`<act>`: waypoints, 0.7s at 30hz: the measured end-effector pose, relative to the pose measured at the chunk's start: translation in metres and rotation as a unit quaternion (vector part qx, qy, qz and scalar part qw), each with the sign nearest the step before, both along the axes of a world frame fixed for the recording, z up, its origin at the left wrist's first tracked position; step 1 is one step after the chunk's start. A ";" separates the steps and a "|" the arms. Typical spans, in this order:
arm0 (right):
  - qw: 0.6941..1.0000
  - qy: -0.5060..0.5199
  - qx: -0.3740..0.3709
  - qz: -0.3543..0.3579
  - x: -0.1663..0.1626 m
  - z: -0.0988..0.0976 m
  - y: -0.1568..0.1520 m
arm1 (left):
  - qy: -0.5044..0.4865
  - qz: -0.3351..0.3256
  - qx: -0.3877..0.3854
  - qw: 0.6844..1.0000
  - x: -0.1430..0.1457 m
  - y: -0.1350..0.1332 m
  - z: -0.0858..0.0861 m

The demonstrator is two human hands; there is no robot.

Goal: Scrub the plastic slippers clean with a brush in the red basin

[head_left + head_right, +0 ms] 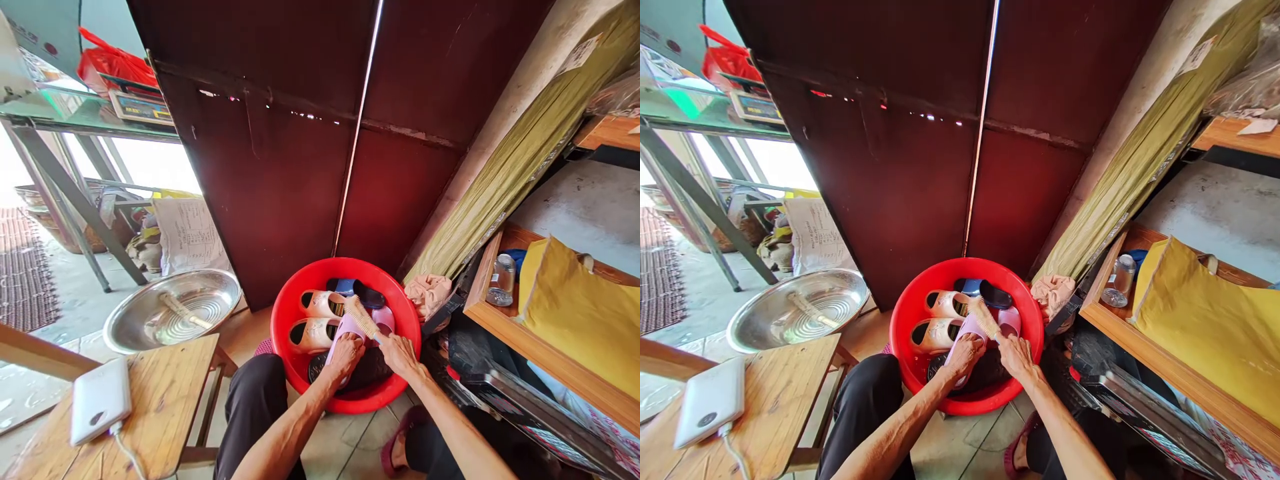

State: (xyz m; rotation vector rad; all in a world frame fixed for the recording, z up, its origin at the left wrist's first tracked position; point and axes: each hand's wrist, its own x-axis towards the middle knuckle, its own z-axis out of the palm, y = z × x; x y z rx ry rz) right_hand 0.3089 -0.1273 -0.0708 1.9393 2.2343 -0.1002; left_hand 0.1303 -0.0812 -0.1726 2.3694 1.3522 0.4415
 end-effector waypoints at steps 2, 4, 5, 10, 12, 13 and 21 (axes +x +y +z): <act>0.999 0.006 0.007 0.040 0.003 -0.002 -0.009 | 0.001 -0.005 -0.017 1.000 0.003 -0.002 -0.001; 0.998 0.006 0.006 0.056 0.007 -0.001 -0.011 | -0.004 -0.019 -0.016 1.000 0.006 -0.005 -0.001; 0.999 0.002 0.002 0.050 0.009 0.001 -0.008 | -0.002 -0.028 -0.014 1.000 0.007 -0.007 0.000; 0.998 -0.036 -0.038 -0.040 0.022 0.005 0.018 | 0.040 -0.052 -0.024 0.998 0.004 -0.014 0.007; 0.999 -0.026 -0.025 -0.029 0.023 -0.001 0.015 | 0.045 -0.041 -0.036 0.998 0.001 -0.014 0.009; 1.000 -0.014 -0.011 -0.008 0.022 -0.005 0.010 | 0.043 -0.039 -0.040 0.998 0.000 -0.015 0.010; 1.000 0.007 0.001 0.003 0.041 -0.050 0.000 | -0.028 -0.014 -0.141 0.990 0.007 -0.010 0.004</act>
